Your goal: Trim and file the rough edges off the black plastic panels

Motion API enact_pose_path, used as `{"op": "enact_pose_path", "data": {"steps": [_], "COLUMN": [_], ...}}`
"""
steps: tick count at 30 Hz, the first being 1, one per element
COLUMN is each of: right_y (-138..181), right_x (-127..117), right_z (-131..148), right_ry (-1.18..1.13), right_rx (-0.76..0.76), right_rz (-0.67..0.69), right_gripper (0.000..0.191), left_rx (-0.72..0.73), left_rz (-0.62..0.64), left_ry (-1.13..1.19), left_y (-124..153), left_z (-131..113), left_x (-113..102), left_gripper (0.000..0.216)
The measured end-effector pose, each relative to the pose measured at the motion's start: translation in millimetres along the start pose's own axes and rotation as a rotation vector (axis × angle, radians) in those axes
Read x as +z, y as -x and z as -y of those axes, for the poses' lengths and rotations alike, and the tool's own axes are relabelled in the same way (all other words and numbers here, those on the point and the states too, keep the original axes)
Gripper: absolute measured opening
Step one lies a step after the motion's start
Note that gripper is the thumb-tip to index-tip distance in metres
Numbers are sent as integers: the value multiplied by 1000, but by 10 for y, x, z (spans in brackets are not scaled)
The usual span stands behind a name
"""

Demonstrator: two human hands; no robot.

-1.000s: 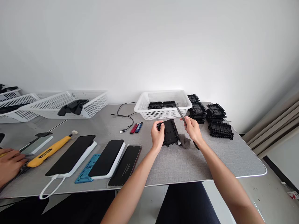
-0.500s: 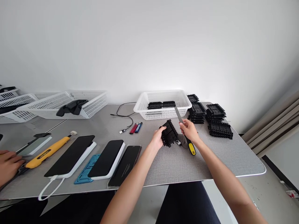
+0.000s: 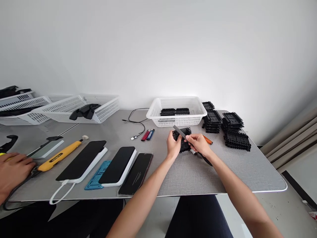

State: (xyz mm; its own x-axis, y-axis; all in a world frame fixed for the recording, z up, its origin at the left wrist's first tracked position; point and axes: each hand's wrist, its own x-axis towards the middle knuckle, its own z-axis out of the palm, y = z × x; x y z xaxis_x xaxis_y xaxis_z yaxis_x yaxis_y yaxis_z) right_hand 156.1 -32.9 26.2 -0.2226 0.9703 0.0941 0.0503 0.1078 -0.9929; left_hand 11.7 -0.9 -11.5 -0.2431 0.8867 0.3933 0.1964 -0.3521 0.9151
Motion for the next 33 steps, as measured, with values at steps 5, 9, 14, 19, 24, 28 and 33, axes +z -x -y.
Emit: {"op": "enact_pose_path", "data": {"steps": [5,9,14,19,24,28,33], "right_y": [39,37,44,76,98,110,114], "right_x": [106,63,44,82,58,62,75], "right_z": [7,25,49,107,148,156,168], "right_ry": [142,244,351,401,540,603,641], "right_rx": [1,-35,-100,-143,-190,-246,-281], "right_rz": [-47,-149,-248,-255,-388,-410,-437], "right_gripper": [45,45,45,42,41,39,38], "left_rx": [70,82,97,123,105,129,142], "left_rz": [18,-12,-28,-25,-54,-76,-92], "left_ry": [-79,-77,-96,-78,-79,-97,-81], "left_y": [69,56,51,70,62,60,66], "left_z": [-102,-146,-173,-190,-225,-242,-251], "left_x": [-4,-28,-40,-41,-59,-69,-66], "left_gripper": [22,21,19,18,22,21,21]}}
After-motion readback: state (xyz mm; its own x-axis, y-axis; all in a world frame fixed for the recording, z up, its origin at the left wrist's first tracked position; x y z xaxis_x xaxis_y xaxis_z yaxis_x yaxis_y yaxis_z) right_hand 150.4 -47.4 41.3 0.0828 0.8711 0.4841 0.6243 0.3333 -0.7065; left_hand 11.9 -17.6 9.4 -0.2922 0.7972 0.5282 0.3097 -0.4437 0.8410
